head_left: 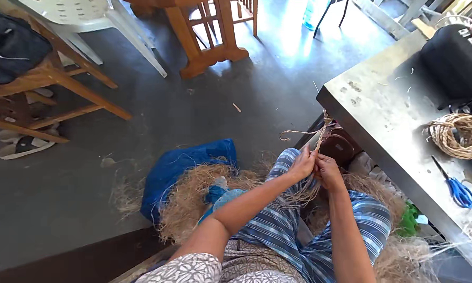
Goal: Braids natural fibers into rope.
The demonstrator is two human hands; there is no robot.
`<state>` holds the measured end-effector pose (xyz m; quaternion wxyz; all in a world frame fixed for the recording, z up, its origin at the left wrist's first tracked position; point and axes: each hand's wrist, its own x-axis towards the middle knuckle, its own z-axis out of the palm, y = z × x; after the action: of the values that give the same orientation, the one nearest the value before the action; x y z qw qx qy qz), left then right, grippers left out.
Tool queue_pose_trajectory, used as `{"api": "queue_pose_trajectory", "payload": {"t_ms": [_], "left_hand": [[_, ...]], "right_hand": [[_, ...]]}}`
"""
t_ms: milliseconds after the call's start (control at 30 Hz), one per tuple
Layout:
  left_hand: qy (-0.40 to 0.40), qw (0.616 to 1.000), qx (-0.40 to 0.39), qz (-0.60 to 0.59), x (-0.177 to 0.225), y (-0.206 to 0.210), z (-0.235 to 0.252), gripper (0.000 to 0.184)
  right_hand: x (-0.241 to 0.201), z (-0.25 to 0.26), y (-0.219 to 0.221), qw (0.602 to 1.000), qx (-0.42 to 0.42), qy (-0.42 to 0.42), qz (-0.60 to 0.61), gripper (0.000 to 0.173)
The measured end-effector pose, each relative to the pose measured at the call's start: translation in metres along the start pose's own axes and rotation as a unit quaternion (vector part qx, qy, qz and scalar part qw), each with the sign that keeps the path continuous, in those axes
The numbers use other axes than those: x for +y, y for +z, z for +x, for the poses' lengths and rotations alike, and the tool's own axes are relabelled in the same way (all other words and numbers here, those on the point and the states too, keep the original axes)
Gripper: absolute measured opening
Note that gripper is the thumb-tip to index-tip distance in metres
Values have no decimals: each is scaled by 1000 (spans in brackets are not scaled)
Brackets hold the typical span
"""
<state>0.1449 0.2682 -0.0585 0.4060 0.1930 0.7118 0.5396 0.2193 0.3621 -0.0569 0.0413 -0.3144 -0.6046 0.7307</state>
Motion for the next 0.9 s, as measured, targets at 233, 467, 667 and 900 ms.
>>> {"api": "queue_pose_trajectory", "payload": {"t_ms": [233,467,667,900], "left_hand": [[31,998,8,60,1,-13,9,52],[-11,999,-26,-32,1,-18,4,25],[41,996,-53,-54,-8,-22,8,13],[105,993,-44,25,-13,-23,15,11]], "right_hand": [[-4,-14,-9,998,-12,-11,-63,22],[-2,-13,-15,996,-8,13,-86,45],[-1,-11,-25,992,-7,4,-124,31],[-27,-33,-19,944,83,31,-318,21]]}}
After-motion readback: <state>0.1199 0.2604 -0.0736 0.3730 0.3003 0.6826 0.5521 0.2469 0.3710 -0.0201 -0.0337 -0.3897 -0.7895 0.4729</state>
